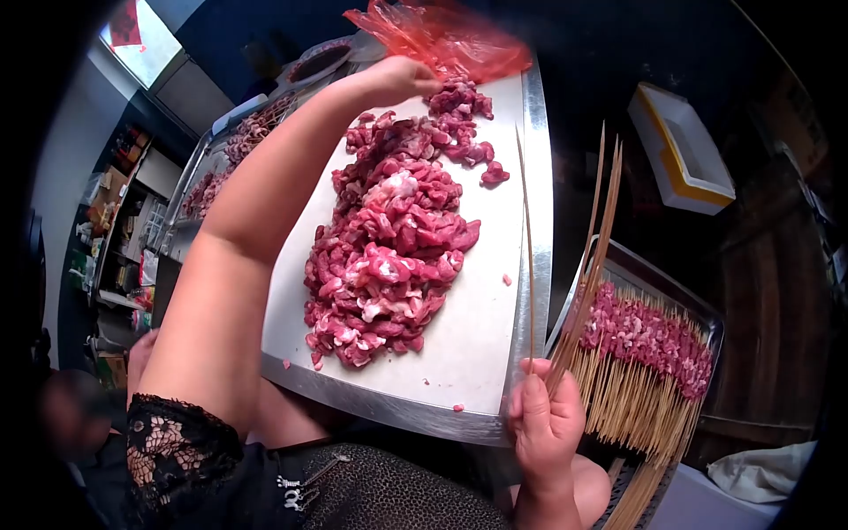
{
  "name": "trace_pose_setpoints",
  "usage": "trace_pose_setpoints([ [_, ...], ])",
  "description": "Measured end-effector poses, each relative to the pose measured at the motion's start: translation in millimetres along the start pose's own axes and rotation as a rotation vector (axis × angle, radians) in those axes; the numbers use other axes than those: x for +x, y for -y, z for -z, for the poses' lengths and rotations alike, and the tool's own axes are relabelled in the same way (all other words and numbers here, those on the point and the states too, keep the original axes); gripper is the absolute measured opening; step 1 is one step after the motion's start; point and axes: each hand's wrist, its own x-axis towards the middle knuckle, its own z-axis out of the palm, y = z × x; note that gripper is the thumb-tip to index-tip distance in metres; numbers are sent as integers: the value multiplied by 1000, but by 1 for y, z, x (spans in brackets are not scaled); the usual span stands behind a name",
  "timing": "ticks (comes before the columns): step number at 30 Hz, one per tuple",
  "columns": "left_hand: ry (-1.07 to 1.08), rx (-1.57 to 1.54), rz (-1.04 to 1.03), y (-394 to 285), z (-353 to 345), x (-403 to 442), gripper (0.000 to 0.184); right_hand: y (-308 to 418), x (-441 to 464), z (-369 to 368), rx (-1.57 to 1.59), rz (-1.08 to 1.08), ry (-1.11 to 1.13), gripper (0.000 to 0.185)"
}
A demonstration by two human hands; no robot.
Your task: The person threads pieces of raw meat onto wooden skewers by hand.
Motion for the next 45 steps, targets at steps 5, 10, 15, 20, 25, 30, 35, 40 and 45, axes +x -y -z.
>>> trace_pose_setpoints([
  [5, -119, 24, 34, -10, -28, 70, 51, -1, -1, 2, 9, 3, -31, 19],
  [10, 115, 214, 129, -38, -51, 74, 51, 1, -1, 0, -1, -11, -32, 18],
  [15, 175, 280, -67, -29, -55, 49, 42, -2, 0, 1, 29, 6, -32, 17],
  [20, 301, 174, -205, -43, -44, -31, 46, -4, 1, 3, 39, 46, 24, 18],
  [25, 178, -112, -213, -34, -26, -61, 50, -3, -1, 3, 24, 62, 24, 18],
  [30, -247, -237, 179, 49, 8, -33, 34, -3, 0, 2, 35, 42, 12, 19],
  [35, -85, 269, 348, 94, -19, -23, 47, -4, 2, 1, 35, 40, 6, 18],
  [40, 48, -300, 226, 73, -45, -29, 60, -4, 1, 0, 33, 40, -23, 18],
  [45, 15, 150, 167, 28, -21, -12, 53, -3, 1, -1, -2, 42, -10, 18],
])
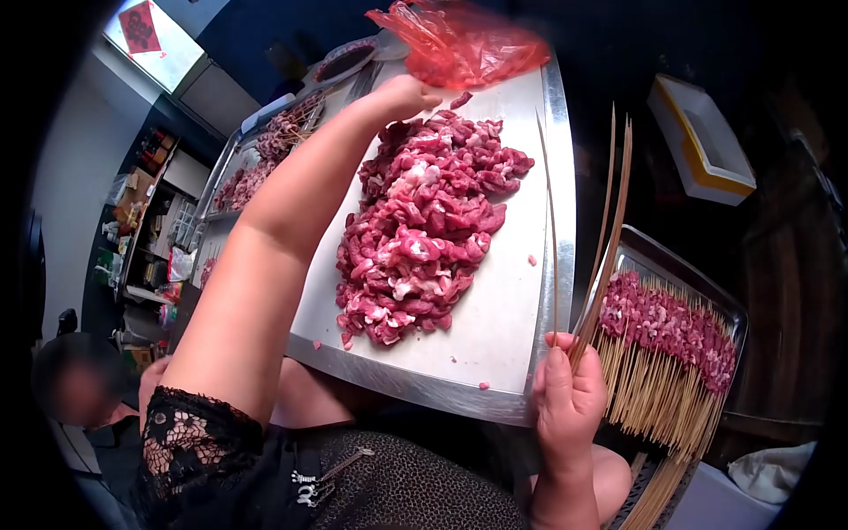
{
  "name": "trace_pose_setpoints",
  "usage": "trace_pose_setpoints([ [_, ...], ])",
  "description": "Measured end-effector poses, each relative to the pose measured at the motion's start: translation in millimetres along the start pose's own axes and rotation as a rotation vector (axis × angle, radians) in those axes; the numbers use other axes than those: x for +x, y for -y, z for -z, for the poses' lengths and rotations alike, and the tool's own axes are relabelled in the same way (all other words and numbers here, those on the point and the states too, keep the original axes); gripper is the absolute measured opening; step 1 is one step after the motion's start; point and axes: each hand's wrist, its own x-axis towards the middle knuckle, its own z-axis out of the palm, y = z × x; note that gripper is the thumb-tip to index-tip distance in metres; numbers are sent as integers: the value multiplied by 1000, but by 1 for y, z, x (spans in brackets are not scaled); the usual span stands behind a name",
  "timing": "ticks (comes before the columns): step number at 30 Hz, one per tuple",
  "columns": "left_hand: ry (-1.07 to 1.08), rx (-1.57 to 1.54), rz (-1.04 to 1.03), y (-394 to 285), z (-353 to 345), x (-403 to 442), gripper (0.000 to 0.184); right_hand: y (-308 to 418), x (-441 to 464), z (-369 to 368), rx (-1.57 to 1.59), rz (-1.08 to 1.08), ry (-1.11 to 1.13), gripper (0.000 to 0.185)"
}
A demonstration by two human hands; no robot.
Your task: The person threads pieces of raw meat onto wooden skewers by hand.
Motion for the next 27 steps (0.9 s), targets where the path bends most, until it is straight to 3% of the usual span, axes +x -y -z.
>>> trace_pose_setpoints([
  [2, -134, -134, -6, -19, -5, 6, 52, -1, 1, 1, -4, 1, 5, 18],
  [4, 35, -556, 131, -34, -18, 23, 51, -3, 1, 2, 36, -1, -3, 18],
  [7, 240, -407, -158, -65, -19, 20, 59, -1, 0, 1, 37, -5, -17, 18],
  [10, 358, -200, -255, -113, -8, -34, 47, -4, 2, 3, 11, 20, 16, 17],
  [11, 299, 36, -399, -123, -7, -50, 44, -2, 2, 2, -2, 22, 24, 17],
  [12, 285, 12, -496, -127, -9, -69, 42, -1, 2, 2, -4, 26, 48, 17],
  [15, 257, 85, -426, -135, -18, -108, 43, -2, 3, 3, -32, 54, 78, 17],
  [16, 159, 283, -449, -140, -23, -126, 45, -5, 5, 4, -24, 87, 92, 17],
  [19, 42, 327, -400, -162, -9, -208, 45, -11, 6, 7, 13, 133, 110, 17],
  [20, -180, 334, -424, -157, -26, -224, 46, -13, 7, 10, 52, 141, 124, 17],
  [21, -80, 319, -378, -158, -33, -234, 51, -14, 7, 12, 88, 149, 140, 17],
  [23, -224, 455, -417, -146, -61, -250, 56, -14, 2, 11, 79, 198, 135, 16],
  [25, -126, 447, -312, -138, -67, -270, 53, -10, -7, 12, 69, 239, 120, 16],
  [27, -188, 396, -305, -123, -81, -276, 51, -6, -17, 15, 14, 318, 172, 15],
])
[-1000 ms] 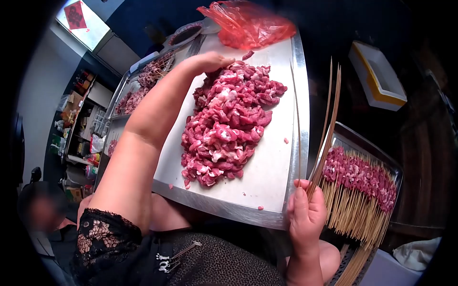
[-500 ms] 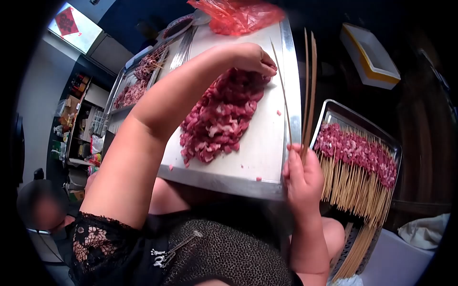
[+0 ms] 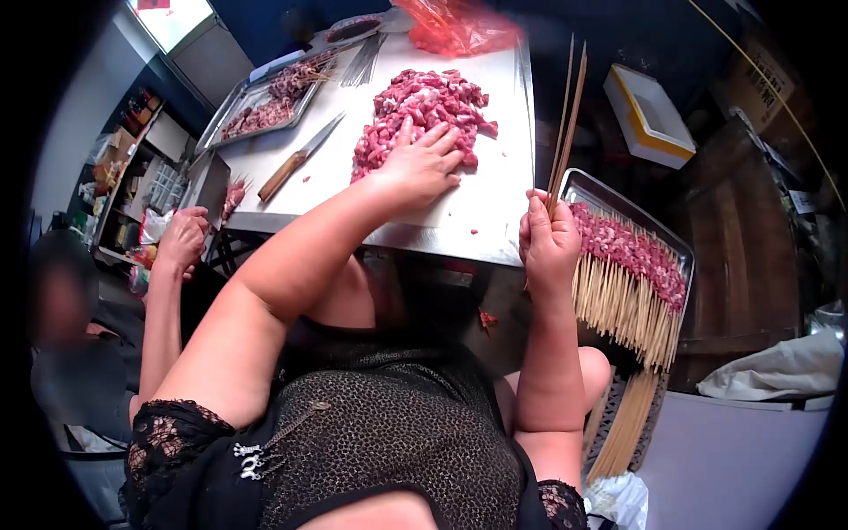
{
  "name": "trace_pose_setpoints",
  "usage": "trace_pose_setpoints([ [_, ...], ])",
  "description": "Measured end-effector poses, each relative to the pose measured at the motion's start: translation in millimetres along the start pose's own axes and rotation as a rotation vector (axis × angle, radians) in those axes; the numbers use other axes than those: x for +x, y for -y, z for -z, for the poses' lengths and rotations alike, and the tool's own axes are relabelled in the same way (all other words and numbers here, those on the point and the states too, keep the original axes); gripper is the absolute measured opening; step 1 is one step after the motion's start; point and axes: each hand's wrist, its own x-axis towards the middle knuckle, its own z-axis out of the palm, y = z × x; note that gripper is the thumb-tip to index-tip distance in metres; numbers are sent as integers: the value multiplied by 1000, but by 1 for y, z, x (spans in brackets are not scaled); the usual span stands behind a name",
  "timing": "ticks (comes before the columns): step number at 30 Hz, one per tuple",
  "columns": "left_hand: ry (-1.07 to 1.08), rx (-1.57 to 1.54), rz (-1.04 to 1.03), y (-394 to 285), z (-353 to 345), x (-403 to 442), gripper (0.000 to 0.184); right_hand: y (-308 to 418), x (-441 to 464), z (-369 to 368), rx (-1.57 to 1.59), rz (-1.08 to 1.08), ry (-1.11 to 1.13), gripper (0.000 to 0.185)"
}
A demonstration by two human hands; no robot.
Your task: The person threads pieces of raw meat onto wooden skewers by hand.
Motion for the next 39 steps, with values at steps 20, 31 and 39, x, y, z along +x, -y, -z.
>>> trace_pose_setpoints([
  [20, -68, -275, 101, 15, 29, 17, 19, 15, -27, 31, -24, 1, -101, 16],
  [31, -128, -238, 102, 13, -16, 128, 17, 15, -15, 22, -99, -78, -83, 16],
  [39, -475, -667, 202, 41, 14, 30, 33, 10, -31, 18, -142, -71, 13, 18],
])
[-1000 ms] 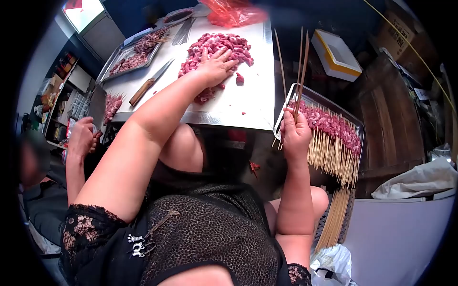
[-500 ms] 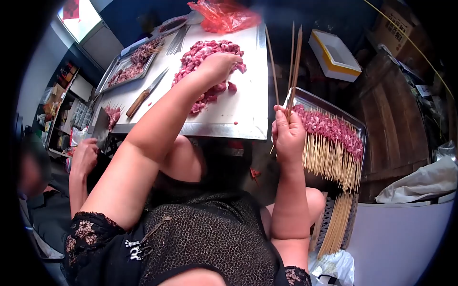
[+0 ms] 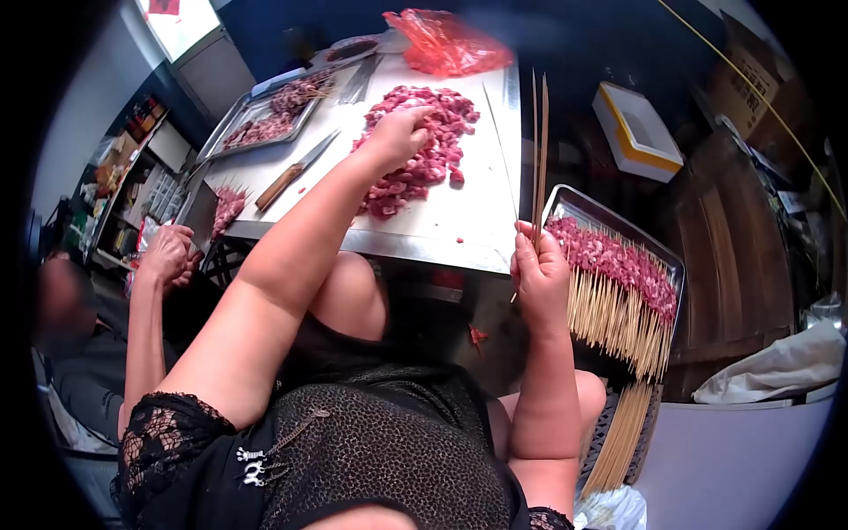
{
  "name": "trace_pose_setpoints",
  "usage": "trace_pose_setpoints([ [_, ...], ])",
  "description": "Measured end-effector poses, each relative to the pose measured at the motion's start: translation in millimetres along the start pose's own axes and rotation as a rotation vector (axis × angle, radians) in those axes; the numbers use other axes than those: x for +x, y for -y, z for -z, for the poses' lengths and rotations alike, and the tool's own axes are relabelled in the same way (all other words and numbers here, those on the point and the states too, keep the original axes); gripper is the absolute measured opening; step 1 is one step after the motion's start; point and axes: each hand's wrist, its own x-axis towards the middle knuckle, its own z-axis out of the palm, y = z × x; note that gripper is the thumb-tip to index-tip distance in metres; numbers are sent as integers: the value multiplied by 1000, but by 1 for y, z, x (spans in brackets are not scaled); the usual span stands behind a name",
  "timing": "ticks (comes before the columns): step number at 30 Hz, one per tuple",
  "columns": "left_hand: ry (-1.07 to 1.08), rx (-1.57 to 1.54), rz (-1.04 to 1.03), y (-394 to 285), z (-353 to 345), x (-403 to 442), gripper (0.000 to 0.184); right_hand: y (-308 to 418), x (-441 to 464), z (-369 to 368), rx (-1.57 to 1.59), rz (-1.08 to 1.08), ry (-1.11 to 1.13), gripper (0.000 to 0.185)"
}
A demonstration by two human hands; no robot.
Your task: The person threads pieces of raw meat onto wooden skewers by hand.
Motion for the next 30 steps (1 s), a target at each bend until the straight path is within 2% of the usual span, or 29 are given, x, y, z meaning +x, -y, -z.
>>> trace_pose_setpoints([
  [1, -80, -86, -18, 7, 6, -4, 33, 4, -5, -5, 8, 18, 27, 19],
  [2, -13, -467, 289, 12, 10, -8, 30, 8, -10, -8, 7, 24, 39, 19],
  [3, -28, -896, 442, 7, 17, -12, 24, 11, -15, -11, -60, -13, 80, 20],
  [5, -108, -1041, 523, -2, 29, -21, 27, 12, -23, -15, -155, -83, 139, 22],
  [11, -166, -1404, 593, -15, 16, -34, 26, -4, -33, -18, -272, 3, 111, 21],
  [17, -130, -1530, 665, -30, 11, -39, 17, -5, -40, -14, -311, -48, 53, 21],
  [19, -127, -1583, 543, -26, 9, -39, 19, -4, -37, -15, -318, -58, 44, 20],
  [23, -173, -1566, 538, -21, 17, -37, 22, -2, -31, -16, -365, -40, 78, 21],
  [29, -187, -1599, 500, -6, 23, -35, 18, -1, -25, -18, -423, -73, 99, 22],
  [30, -175, -1586, 504, -7, 25, -36, 17, -1, -26, -22, -452, -23, 81, 21],
])
